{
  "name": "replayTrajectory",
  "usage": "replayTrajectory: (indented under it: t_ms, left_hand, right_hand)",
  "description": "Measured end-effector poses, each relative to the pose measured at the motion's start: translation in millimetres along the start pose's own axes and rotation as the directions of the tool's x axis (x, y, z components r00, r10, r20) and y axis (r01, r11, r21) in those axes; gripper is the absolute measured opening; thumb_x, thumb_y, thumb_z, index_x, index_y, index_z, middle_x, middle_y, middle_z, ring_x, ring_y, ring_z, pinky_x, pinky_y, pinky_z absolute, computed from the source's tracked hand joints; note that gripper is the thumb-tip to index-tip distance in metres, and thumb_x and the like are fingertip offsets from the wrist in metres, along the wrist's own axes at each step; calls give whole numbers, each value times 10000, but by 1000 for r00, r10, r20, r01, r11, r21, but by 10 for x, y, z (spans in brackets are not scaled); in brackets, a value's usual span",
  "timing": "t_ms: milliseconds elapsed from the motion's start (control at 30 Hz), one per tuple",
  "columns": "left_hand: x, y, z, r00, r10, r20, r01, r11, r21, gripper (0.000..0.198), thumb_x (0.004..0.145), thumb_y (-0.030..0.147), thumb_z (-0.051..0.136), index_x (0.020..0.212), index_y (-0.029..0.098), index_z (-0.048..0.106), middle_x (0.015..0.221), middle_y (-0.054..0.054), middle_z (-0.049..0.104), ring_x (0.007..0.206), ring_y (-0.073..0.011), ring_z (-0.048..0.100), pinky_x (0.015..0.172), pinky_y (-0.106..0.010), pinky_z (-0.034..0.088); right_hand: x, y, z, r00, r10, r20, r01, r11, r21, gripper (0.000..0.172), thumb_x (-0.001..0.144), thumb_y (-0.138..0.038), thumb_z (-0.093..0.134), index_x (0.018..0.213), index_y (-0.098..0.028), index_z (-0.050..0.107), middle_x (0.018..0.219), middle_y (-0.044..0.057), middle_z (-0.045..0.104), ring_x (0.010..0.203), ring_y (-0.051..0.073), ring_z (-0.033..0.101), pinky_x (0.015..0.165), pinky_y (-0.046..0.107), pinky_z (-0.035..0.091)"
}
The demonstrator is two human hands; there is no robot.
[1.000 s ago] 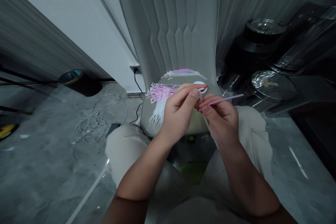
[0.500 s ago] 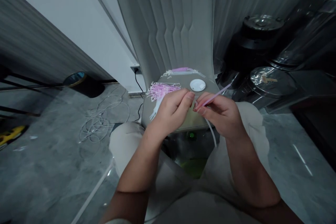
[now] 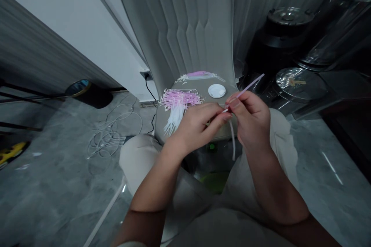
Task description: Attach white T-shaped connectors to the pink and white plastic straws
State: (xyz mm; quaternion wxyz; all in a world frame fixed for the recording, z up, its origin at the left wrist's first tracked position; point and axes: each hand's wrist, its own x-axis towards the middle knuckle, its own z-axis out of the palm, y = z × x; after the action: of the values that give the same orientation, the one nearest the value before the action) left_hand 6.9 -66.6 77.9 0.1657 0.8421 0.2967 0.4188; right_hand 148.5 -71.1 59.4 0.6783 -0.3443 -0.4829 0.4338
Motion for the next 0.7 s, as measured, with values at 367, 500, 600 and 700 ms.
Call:
replayTrajectory:
  t_ms: [367,500,600,700]
  left_hand:
    - [-6,13,-48,999,33,7,-33,999,34,248,963,262,508,759,154,598,644,-5,619,597,-94,566,580,-210,411]
    - [-9,9,-45,999,32,4,-32,999,5,233,958,247,516,763,148,597,644,-9,624,594,-93,571,581,-214,415]
    - [-16,1,-46,1000,26,11,-26,999,-19,204,951,236,526,781,152,601,656,-9,632,603,-94,577,584,-215,419]
    - [-18,-4,-47,999,30,13,-29,999,-28,206,948,244,531,776,154,600,652,-10,627,603,-96,572,581,-219,418]
  right_hand:
    - [-5,0,-8,997,-59,50,59,998,8,97,833,-306,705,763,-260,655,688,-43,636,610,102,580,574,248,493]
    - [-15,-21,-7,998,-33,56,33,999,0,108,838,-332,697,771,-263,649,706,-38,638,623,108,584,583,258,498]
    - [-20,-36,-13,998,1,57,0,1000,-17,112,831,-348,700,778,-264,648,702,-31,631,633,120,584,580,269,499]
    - [-19,-27,-23,997,-4,75,3,1000,9,97,837,-339,694,789,-267,650,701,-30,626,629,117,577,573,267,488]
